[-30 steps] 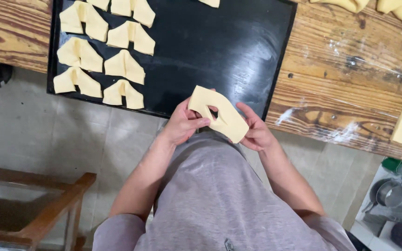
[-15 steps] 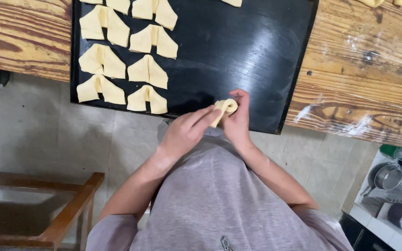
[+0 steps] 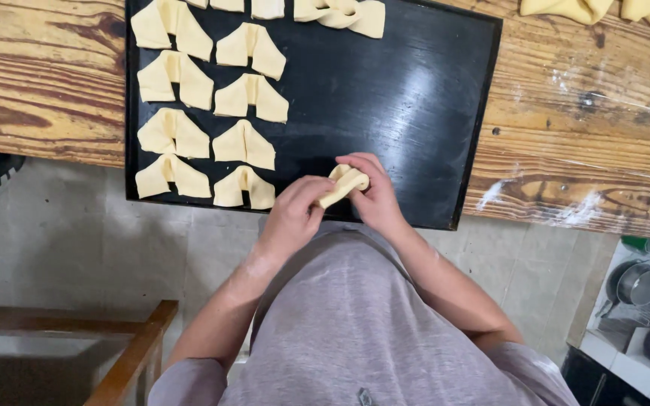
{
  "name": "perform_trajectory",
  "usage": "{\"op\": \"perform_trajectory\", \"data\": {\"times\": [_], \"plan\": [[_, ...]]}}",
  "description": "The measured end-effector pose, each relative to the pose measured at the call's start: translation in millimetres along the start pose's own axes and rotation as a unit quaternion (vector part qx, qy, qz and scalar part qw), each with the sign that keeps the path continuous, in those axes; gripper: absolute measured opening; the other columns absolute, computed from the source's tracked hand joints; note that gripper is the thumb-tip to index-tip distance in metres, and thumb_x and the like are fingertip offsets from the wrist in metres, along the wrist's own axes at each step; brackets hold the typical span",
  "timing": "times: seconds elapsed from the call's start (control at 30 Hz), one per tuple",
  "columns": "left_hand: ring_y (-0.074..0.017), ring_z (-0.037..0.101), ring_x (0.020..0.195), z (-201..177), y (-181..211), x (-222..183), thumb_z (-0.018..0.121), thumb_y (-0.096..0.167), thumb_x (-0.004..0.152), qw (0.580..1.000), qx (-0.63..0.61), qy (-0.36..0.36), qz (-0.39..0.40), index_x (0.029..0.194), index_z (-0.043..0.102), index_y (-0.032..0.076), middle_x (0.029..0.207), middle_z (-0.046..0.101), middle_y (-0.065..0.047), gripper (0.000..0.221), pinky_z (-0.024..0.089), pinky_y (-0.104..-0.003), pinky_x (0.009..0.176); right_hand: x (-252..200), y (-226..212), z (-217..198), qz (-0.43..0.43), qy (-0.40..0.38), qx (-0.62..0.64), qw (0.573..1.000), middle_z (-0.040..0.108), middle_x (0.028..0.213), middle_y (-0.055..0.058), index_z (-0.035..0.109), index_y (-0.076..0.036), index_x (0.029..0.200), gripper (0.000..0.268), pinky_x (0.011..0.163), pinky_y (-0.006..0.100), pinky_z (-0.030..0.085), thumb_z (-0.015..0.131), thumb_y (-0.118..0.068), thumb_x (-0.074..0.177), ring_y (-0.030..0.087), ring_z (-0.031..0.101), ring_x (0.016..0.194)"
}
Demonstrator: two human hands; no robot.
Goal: Cutting and shaping dough pieces to prepare pastries on a baking tray
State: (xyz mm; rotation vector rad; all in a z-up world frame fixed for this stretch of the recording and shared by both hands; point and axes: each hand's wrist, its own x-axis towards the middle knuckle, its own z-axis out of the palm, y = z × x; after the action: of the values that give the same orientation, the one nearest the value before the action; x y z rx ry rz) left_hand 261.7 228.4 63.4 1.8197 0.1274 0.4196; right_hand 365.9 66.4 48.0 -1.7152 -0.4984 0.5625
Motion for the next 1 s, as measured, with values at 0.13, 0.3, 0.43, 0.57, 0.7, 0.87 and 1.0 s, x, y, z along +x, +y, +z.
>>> {"op": "perform_trajectory", "data": {"times": [0.13, 0.3, 0.43, 0.57, 0.7, 0.87, 1.0], "plan": [[-0.0336, 0.07, 0.094, 21.0, 4.6, -5.3, 0.064, -0.008, 0.089, 0.991, 0.089, -0.01, 0.095, 0.11, 0.07, 0.007, 0.105, 0.07, -0.011, 0.027, 0.061, -0.043, 0.083, 19.6, -70.2, 23.0, 0.093, 0.211, -0.021, 0.973, 0.051, 0.11, 0.004, 0.074, -0.016, 0.113, 0.027, 0.088, 0.029, 0.05, 0.065, -0.007, 0.089, 0.018, 0.053, 0.096], [-0.0327, 0.07, 0.09, 22.5, 2.6, 11.0, 0.06, -0.012, 0.09, 0.998, 0.037, -0.001, 0.051, 0.111, 0.07, 0.008, 0.1, 0.067, -0.009, 0.031, 0.061, -0.043, 0.08, 25.8, 3.0, 3.9, -0.009, 0.22, -0.156, 0.963, 0.047, 0.133, 0.004, 0.065, -0.019, 0.131, 0.049, 0.089, 0.03, 0.053, 0.073, 0.001, 0.086, 0.021, 0.053, 0.101], [-0.0356, 0.07, 0.095, 9.3, -14.8, 23.2, 0.059, -0.014, 0.093, 0.991, -0.108, 0.05, -0.068, 0.11, 0.063, 0.003, 0.107, 0.069, -0.019, 0.025, 0.06, -0.041, 0.079, 23.2, 12.4, -25.6, 0.148, -0.067, 0.287, 0.944, 0.054, 0.149, 0.018, 0.038, -0.004, 0.157, 0.073, 0.108, 0.04, 0.052, 0.065, 0.004, 0.09, 0.024, 0.059, 0.129], [-0.0215, 0.072, 0.092, -1.0, -24.0, 27.9, 0.059, -0.015, 0.096, 0.945, -0.285, 0.048, -0.152, 0.108, 0.057, 0.0, 0.109, 0.07, -0.02, 0.02, 0.064, -0.028, 0.076, 12.3, 45.5, -42.5, 0.196, -0.12, 0.396, 0.889, 0.062, 0.142, 0.012, 0.047, 0.005, 0.149, 0.067, 0.101, 0.04, 0.058, 0.072, -0.015, 0.091, 0.019, 0.065, 0.122], [-0.0194, 0.072, 0.092, -10.3, -24.7, 32.5, 0.073, -0.01, 0.087, 0.932, -0.329, -0.024, -0.15, 0.13, 0.06, 0.002, 0.109, 0.071, -0.017, 0.046, 0.065, -0.031, 0.078, 23.3, 50.4, -30.6, 0.107, -0.123, 0.276, 0.947, 0.057, 0.12, 0.011, 0.063, -0.002, 0.105, 0.037, 0.083, 0.028, 0.059, 0.084, -0.023, 0.083, 0.015, 0.062, 0.098], [-0.0181, 0.069, 0.069, -7.2, -31.0, 32.9, 0.078, -0.007, 0.086, 0.95, -0.285, -0.02, -0.123, 0.112, 0.076, -0.001, 0.087, 0.063, -0.015, 0.027, 0.063, -0.027, 0.056, 22.1, 32.2, -17.1, 0.058, -0.073, 0.203, 0.975, 0.064, 0.113, 0.007, 0.042, -0.012, 0.11, 0.018, 0.079, 0.024, 0.047, 0.056, -0.022, 0.106, 0.011, 0.059, 0.089], [-0.0283, 0.071, 0.076, -17.5, -27.7, 31.3, 0.072, -0.008, 0.09, 0.985, -0.157, -0.071, -0.026, 0.109, 0.082, 0.009, 0.087, 0.067, -0.013, 0.027, 0.059, -0.037, 0.069, 25.0, 78.6, -42.9, 0.023, 0.022, 0.125, 0.992, 0.065, 0.098, 0.004, 0.041, -0.01, 0.111, 0.016, 0.075, 0.024, 0.048, 0.056, -0.011, 0.108, 0.011, 0.06, 0.082]]}}
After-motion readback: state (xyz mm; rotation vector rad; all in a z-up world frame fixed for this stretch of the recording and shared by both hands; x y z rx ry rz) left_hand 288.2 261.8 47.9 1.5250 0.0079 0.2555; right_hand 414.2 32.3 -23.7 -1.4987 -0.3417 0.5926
